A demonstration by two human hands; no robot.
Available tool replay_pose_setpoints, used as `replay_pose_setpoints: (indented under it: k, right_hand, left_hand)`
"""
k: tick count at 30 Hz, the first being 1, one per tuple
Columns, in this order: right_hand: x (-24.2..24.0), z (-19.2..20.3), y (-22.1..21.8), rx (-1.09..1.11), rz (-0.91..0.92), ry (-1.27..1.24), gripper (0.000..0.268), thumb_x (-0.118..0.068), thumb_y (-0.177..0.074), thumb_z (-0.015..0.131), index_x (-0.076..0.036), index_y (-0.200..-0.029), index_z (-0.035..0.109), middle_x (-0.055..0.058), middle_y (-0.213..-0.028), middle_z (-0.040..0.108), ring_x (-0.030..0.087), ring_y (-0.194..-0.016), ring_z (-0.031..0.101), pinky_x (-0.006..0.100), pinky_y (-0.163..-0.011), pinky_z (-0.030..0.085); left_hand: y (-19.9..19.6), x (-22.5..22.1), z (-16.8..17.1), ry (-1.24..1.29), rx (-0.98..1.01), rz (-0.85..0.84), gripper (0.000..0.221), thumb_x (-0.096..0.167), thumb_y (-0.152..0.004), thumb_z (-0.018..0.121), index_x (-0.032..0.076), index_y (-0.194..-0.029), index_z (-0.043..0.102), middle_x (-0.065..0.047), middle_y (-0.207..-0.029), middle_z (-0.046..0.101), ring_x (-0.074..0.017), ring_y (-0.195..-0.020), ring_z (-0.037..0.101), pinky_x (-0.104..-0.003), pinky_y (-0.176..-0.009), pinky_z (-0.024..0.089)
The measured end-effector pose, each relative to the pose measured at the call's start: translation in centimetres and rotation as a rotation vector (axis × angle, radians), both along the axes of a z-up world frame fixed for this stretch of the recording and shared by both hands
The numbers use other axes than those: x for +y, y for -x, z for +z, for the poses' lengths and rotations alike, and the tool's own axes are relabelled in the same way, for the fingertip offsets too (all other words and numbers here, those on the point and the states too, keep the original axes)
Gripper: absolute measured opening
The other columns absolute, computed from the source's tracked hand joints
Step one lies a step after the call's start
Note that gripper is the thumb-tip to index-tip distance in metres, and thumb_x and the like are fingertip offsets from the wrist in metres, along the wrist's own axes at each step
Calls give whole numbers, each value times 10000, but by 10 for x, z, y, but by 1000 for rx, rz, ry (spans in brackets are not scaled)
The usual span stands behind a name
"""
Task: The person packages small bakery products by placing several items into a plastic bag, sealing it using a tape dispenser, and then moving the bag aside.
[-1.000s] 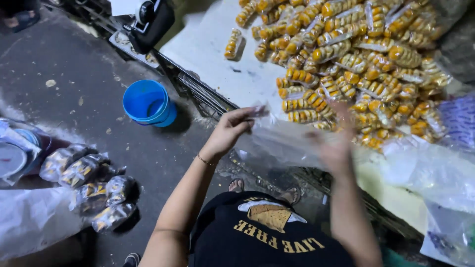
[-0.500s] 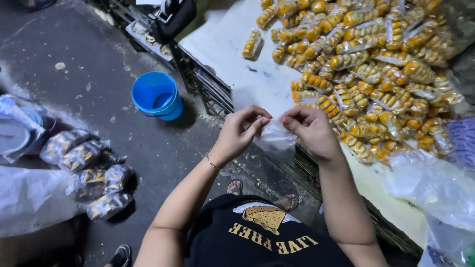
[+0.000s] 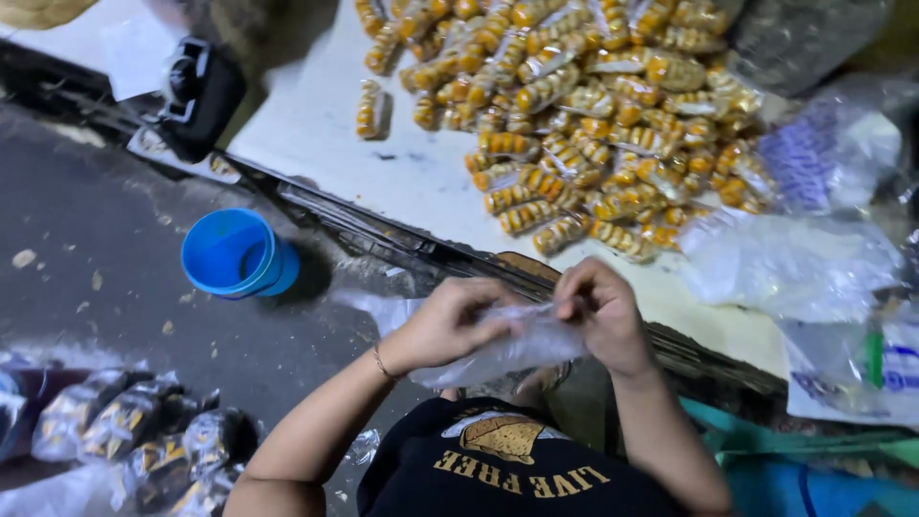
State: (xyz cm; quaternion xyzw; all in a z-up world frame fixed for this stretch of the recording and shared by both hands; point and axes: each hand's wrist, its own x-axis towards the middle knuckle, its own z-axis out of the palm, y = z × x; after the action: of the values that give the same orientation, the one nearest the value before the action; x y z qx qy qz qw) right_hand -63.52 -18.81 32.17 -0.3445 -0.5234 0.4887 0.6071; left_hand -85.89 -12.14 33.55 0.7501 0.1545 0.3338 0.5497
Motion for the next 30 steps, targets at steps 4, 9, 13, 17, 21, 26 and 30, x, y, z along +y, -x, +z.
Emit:
replay_pose_setpoints:
  k: [4,9,13,17,21,26,30]
  right_hand:
    - [-13,-22,-30,-229,-101,103,399,-122,-785,853,32,-1110,679,81,-920,698,113,-811,611,247,-763,505]
    - [-14,-87,-49,93,-223,149,196,-63,-1010,609,-62,-814,614,77,-806,560,164,-781,509,279,-726,428]
    - [-12,-54,-80,537,139,302,569,-564,-1094,377,-167,-689,331,-22,-621,288,138,-535,370,238,-494,323]
    - [-1,-91,-128,67,-94,384,247,-346,-990,596,-122,-930,509,-53,-769,466,91,-699,489,220,-668,403]
    - [67,-76,-96,-1763,-132,461,286,-353,-984,561,-184,-1194,656,128,-828,748,394,-834,764,535,-746,586]
    - [91,-142,-132,-1921,-450,151,188,-279,-800,717,-102,-739,696,116,-644,646,331,-679,708,481,-609,553]
    - [80,-54,-94,-1283,-920,-230,346,-240,-808,808,-56,-634,572,145,-450,458,485,-498,594,486,-420,471]
  left_hand:
    - [-29,-2,15,12,28,134,145,133,-910,723,71,-1037,754,-122,-842,759,-378,-804,742,-412,-739,571]
    - [-60,8,-21,233,9,-146,182,116,-963,611,48,-823,705,-112,-568,611,-186,-602,546,-350,-610,482]
    - [-63,33,-82,415,86,-867,488,416,-1051,563,161,-637,595,63,-503,508,-58,-513,390,-236,-507,339]
    - [-48,101,-151,-171,899,-240,138,320,-971,655,201,-976,725,-15,-895,700,-201,-789,653,-363,-679,516]
    - [-69,110,-45,-764,930,516,293,-41,-876,634,112,-1106,733,-157,-1329,614,-393,-808,753,-473,-602,625]
    - [-82,119,-140,-462,611,419,894,-2,-807,592,119,-1608,212,-280,-1325,347,-534,-1055,557,-573,-872,549]
    - [-86,84,-123,168,332,803,585,529,-904,574,-23,-1071,668,-333,-973,651,-565,-968,612,-580,-809,416]
